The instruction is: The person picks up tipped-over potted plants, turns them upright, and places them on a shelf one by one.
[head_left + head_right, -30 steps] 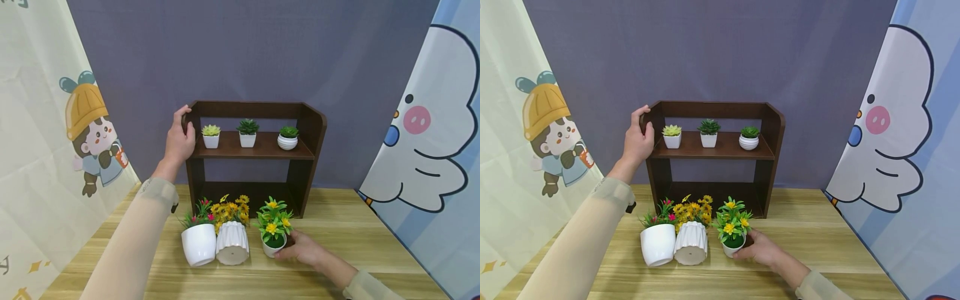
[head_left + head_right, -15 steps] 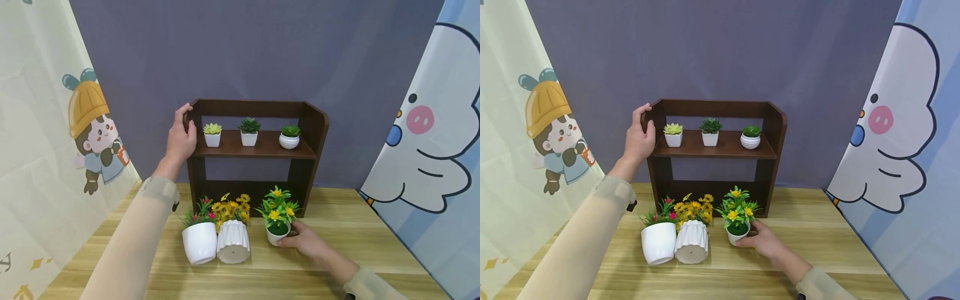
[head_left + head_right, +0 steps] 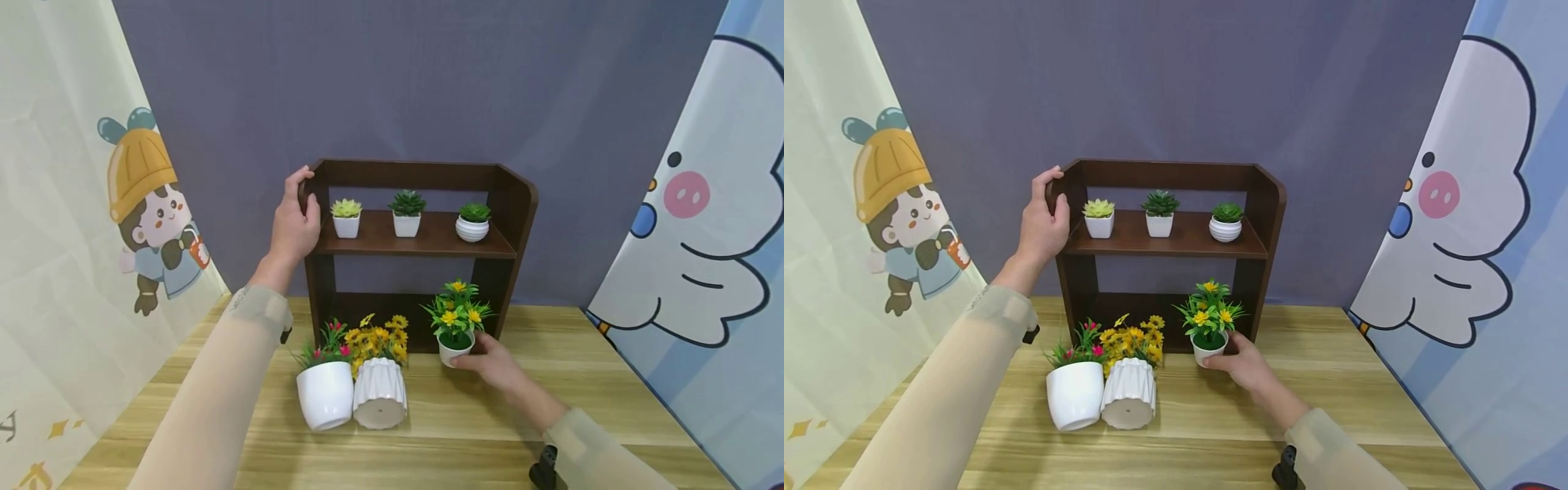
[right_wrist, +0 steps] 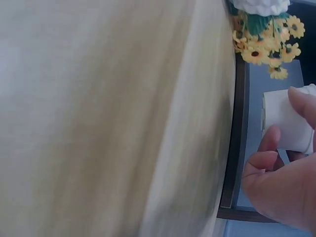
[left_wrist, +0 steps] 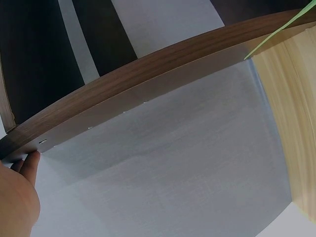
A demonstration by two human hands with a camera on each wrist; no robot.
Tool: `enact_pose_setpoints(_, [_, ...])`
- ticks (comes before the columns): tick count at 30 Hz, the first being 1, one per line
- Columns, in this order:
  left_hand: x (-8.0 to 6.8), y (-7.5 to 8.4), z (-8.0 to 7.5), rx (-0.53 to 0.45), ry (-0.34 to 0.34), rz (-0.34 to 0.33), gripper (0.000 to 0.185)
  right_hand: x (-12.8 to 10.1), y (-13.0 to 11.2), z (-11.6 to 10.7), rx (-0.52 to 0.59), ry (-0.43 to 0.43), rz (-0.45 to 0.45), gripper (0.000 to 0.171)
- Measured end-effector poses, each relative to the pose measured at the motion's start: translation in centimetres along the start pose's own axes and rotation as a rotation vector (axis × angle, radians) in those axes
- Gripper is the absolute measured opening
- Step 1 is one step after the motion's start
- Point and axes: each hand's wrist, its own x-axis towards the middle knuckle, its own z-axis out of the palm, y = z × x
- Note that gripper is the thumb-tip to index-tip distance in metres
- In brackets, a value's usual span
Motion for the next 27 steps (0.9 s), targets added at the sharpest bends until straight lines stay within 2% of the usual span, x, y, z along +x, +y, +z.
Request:
enact_pose_setpoints(11, [0.0, -0.2, 0.0, 0.011, -0.001, 0.005, 0.042, 2.5, -0.7, 0.3, 0.039, 0.071, -0.053, 0.079])
enact_pose_setpoints(20, [0.1, -0.3, 0.0, 0.010, 0.014, 0.009, 0.041, 4.0, -1.1, 0.2, 0.019, 0.098, -0.035, 0.078])
enact_pose_setpoints(27, [0.1, -0.4, 0.2, 0.020, 0.012, 0.009, 0.042, 5.5, -0.3, 0.6, 0.075, 0.135, -0.044, 0.077])
